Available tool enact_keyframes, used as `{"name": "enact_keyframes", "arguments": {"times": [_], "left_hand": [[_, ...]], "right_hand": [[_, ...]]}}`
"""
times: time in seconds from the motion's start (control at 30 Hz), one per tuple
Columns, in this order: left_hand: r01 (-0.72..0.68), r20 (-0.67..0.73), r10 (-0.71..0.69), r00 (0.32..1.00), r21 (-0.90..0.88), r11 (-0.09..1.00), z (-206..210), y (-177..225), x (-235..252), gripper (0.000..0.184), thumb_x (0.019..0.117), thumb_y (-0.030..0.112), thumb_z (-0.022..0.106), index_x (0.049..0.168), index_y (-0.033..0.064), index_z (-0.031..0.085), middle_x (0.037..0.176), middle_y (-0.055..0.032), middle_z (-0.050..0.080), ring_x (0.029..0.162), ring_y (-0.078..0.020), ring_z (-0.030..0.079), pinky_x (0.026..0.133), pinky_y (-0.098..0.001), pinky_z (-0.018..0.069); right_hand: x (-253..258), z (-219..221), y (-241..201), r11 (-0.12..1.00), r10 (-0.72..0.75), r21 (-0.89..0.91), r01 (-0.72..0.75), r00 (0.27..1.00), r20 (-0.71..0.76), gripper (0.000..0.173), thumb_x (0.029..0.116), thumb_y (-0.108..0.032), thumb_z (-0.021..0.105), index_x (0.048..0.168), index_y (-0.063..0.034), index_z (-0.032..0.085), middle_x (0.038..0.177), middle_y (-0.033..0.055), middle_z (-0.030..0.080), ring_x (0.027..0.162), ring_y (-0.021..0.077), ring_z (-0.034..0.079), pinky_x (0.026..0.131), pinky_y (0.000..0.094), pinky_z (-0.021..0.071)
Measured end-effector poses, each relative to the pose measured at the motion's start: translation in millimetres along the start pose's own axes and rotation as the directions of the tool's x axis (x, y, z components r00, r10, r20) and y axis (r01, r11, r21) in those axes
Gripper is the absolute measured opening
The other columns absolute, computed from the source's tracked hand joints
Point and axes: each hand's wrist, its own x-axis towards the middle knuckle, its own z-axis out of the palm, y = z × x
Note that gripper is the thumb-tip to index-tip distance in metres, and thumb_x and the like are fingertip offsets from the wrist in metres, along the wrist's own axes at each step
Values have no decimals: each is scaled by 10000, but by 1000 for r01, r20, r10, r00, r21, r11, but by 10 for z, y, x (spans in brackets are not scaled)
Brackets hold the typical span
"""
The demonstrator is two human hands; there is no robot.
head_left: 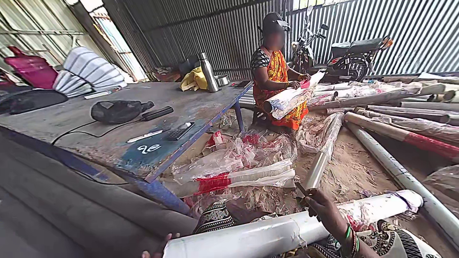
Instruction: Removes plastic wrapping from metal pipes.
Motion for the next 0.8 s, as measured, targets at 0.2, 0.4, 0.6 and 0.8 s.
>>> {"name": "enact_keyframes", "arguments": {"times": [0.2,0.4,0.6,0.8], "left_hand": [[26,-14,-28,1000,-140,990,298,97,91,653,1082,509,111,1154,127,635,1039,10,769,996,-112,734,845,-310,620],[-53,-152,47,987,-30,998,783,210,360,581,1090,492,173,1308,84,526,1115,-9,703,1024,-92,690,867,-320,590],[-39,-230,44,972,25,999,865,144,596,518,1085,481,261,1385,97,437,1258,-73,599,1144,-166,613,957,-439,531],[43,-247,14,969,224,974,955,159,490,466,1087,479,293,1380,164,471,1277,-37,600,1156,-176,611,909,-466,535]], "right_hand": [[-9,-77,-29,997,63,44,-61,997,-44,167,1044,-28,491,1193,23,548,837,12,684,560,22,553,542,191,461],[5,-135,0,977,188,115,-178,978,-85,177,1088,-91,450,1214,16,513,748,-4,660,578,33,602,556,188,488],[-85,-45,223,936,350,47,-350,937,4,233,1113,-135,393,1257,24,482,731,14,643,586,51,615,606,223,520],[-90,67,446,903,427,-63,-424,903,36,274,1121,-152,370,1297,31,474,800,49,653,641,80,626,659,262,522]]}}
